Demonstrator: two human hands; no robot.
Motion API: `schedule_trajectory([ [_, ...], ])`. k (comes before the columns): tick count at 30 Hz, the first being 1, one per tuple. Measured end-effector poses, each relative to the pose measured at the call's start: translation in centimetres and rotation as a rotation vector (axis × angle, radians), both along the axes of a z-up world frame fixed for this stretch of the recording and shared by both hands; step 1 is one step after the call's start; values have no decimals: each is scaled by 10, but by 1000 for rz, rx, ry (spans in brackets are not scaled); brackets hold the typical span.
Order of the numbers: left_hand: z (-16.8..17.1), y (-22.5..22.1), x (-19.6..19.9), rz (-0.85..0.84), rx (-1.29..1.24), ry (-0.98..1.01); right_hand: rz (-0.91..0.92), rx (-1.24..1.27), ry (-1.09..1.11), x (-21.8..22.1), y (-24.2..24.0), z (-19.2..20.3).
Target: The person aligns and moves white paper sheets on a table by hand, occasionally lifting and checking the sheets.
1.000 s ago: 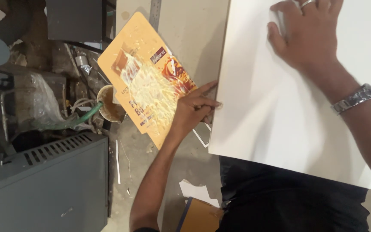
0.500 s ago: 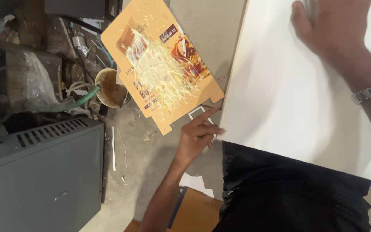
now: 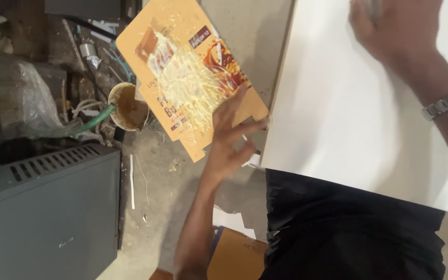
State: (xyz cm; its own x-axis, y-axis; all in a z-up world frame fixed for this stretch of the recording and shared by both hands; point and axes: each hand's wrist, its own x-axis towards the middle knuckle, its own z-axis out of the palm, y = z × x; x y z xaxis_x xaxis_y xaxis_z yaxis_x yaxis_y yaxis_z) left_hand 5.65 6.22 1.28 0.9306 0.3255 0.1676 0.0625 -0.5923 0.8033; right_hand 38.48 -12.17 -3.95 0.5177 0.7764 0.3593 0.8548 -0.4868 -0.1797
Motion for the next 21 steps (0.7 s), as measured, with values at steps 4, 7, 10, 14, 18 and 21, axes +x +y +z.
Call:
schedule_trajectory([
  [4, 4, 23, 62, -78, -110, 20, 22, 0, -26, -2, 0, 6],
  [7, -10, 44, 108, -105, -147, 48, 24, 24, -5, -2, 2, 10],
  [10, -34, 57, 137, -136, -130, 42, 18, 28, -6, 0, 2, 12],
  [14, -42, 59, 139, -136, -1, 70, 10, 1, 70, 0, 1, 10],
  [18, -28, 42, 98, -130, 72, 107, 20, 14, 45, 2, 1, 7],
  [21, -21, 20, 53, -118, 163, 163, 28, 25, -14, 3, 3, 5],
])
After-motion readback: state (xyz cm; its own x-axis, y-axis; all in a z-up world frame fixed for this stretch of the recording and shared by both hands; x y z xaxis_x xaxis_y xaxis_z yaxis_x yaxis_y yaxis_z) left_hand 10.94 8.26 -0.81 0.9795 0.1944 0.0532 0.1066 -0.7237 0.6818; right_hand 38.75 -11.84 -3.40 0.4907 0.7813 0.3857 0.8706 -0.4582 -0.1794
